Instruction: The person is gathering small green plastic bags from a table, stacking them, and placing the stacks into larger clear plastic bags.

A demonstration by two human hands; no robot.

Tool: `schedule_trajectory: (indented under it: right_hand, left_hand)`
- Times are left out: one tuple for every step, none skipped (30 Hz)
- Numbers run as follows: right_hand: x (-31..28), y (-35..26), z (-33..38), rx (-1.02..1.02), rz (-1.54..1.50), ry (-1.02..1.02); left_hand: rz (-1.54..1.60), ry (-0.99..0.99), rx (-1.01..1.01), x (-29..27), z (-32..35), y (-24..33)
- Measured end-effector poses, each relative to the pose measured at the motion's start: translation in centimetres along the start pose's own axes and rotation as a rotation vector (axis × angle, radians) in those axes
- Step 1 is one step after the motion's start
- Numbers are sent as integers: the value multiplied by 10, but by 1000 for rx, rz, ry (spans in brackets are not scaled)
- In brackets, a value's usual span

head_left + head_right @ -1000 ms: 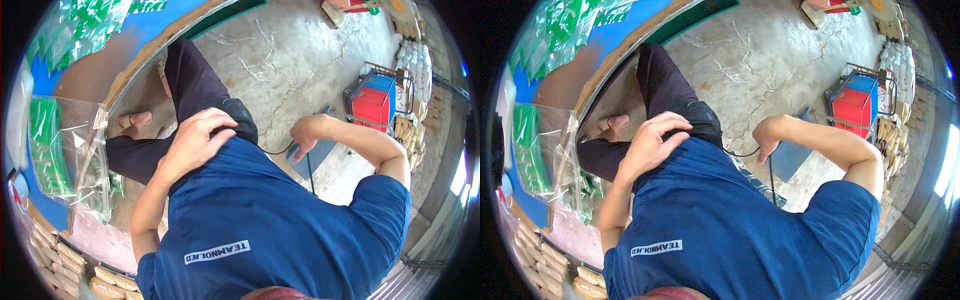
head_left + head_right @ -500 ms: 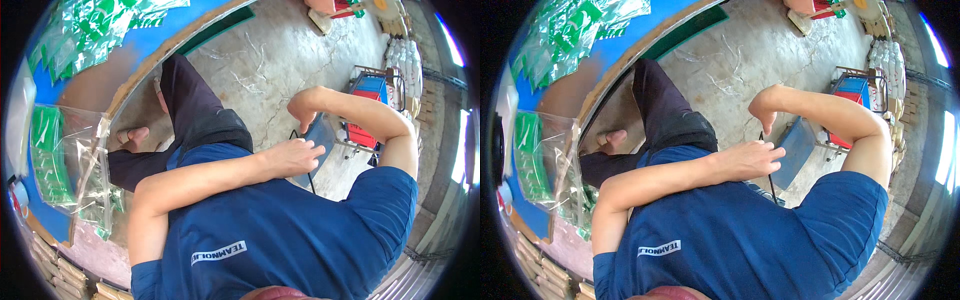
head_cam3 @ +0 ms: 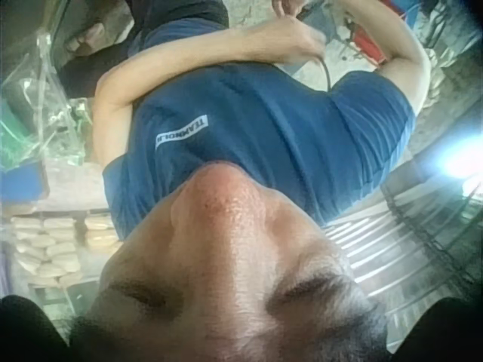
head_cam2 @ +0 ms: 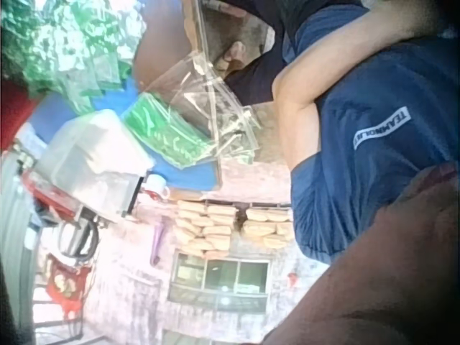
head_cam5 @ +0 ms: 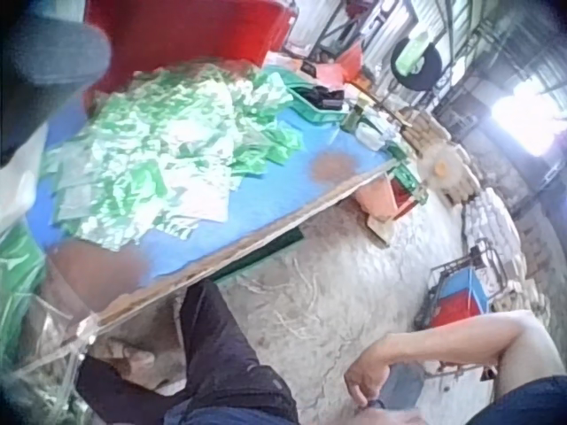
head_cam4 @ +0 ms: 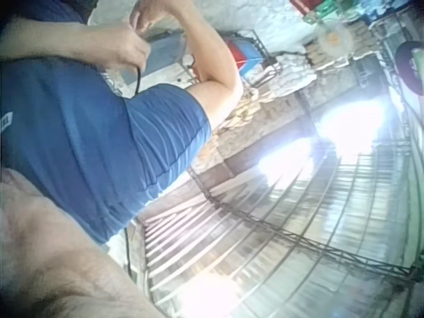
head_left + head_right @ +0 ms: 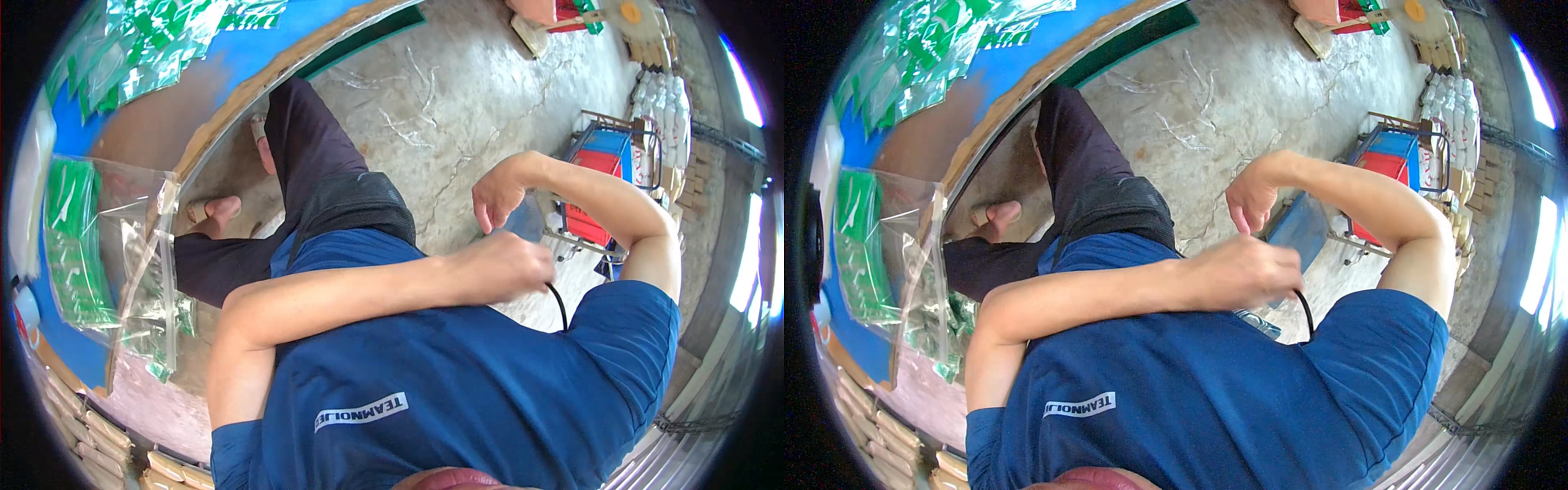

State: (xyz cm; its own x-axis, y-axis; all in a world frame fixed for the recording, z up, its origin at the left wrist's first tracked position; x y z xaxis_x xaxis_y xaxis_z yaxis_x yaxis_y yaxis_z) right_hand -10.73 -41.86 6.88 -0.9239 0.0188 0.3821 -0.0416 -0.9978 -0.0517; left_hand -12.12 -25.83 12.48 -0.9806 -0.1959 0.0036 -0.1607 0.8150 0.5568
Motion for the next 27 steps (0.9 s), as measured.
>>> schedule_trajectory:
  right_hand:
    - [5,2,-12,-1,14,0]
    - [14,6,-31,153,-27,-89]
    - [18,7,-40,308,-56,-170]
    - [22,-6,-38,389,-107,-236]
    - [39,-16,-33,477,-179,-297]
    - [70,1,-56,309,-198,-449]
    - [109,37,-102,141,-214,-604]
    - [187,116,-141,163,-212,-597]
    - [204,111,-204,-115,-232,-220]
    - [192,99,-199,-112,-202,-235]
    - [178,83,-195,-147,-165,-293]
    - [162,63,-191,-183,-136,-353]
    - [153,42,-182,-223,-110,-419]
    - [149,23,-169,-264,-109,-472]
    - [143,4,-155,-309,-107,-526]
    - [139,-14,-136,-351,-118,-577]
    - [132,-30,-116,-393,-129,-628]
    - [126,-45,-96,-437,-137,-680]
    - [126,-58,-71,-487,-192,-701]
    - [104,-70,-47,-462,-210,-701]
    - [91,-76,-27,-421,-256,-689]
    - [86,-73,-25,-414,-253,-698]
    - [80,-71,-27,-363,-297,-551]
    - [74,-70,-29,-317,-333,-406]
    - [78,-65,-33,-312,-330,-414]
    - [85,-56,-40,-285,-425,-305]
    - [86,-50,-41,-257,-509,-189]
  left_hand:
    - [54,-88,-4,-1,-9,7]
    - [111,-133,21,2,-15,12]
    - [158,-173,39,5,-19,13]
    - [167,-163,34,5,-17,15]
    - [187,-161,43,7,-15,14]
    - [256,-145,70,11,-13,12]
    - [297,-155,96,20,-11,6]
    - [347,-160,97,22,-14,9]
    - [386,-145,90,19,-16,12]
    - [367,-121,77,19,-16,12]
    - [381,-120,34,21,-15,11]
    - [403,-120,-9,23,-13,11]
    - [407,-97,-20,19,-9,13]
    - [372,-77,-81,8,-4,14]
    - [338,-57,-146,-4,2,14]
    - [402,-42,-271,-22,9,17]
    - [466,-27,-396,-44,21,21]
    - [370,39,-408,-67,36,23]
    - [298,66,-392,-81,49,20]
    - [254,159,-510,-101,73,27]
    - [225,242,-600,-118,96,34]
    - [196,322,-675,-133,117,44]
    - [167,401,-755,-144,139,56]
    - [163,496,-828,-151,159,69]
    - [165,588,-889,-154,177,80]
    - [187,627,-945,-156,194,90]
    - [198,669,-998,-156,210,96]
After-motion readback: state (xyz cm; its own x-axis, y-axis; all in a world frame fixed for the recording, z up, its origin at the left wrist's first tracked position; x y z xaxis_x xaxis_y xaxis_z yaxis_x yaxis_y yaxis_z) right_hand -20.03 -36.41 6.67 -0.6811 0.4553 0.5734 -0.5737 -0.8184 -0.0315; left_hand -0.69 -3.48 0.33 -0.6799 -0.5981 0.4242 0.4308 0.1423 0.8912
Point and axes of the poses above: each hand's wrist, its own z-axis away from the middle knuckle, its own x-axis out of the palm, y = z × x, the point moved 2 cm from there along -z, towards the middle knuckle, and after that the axes turned 15 degrees about x, right-handed, at the moved point
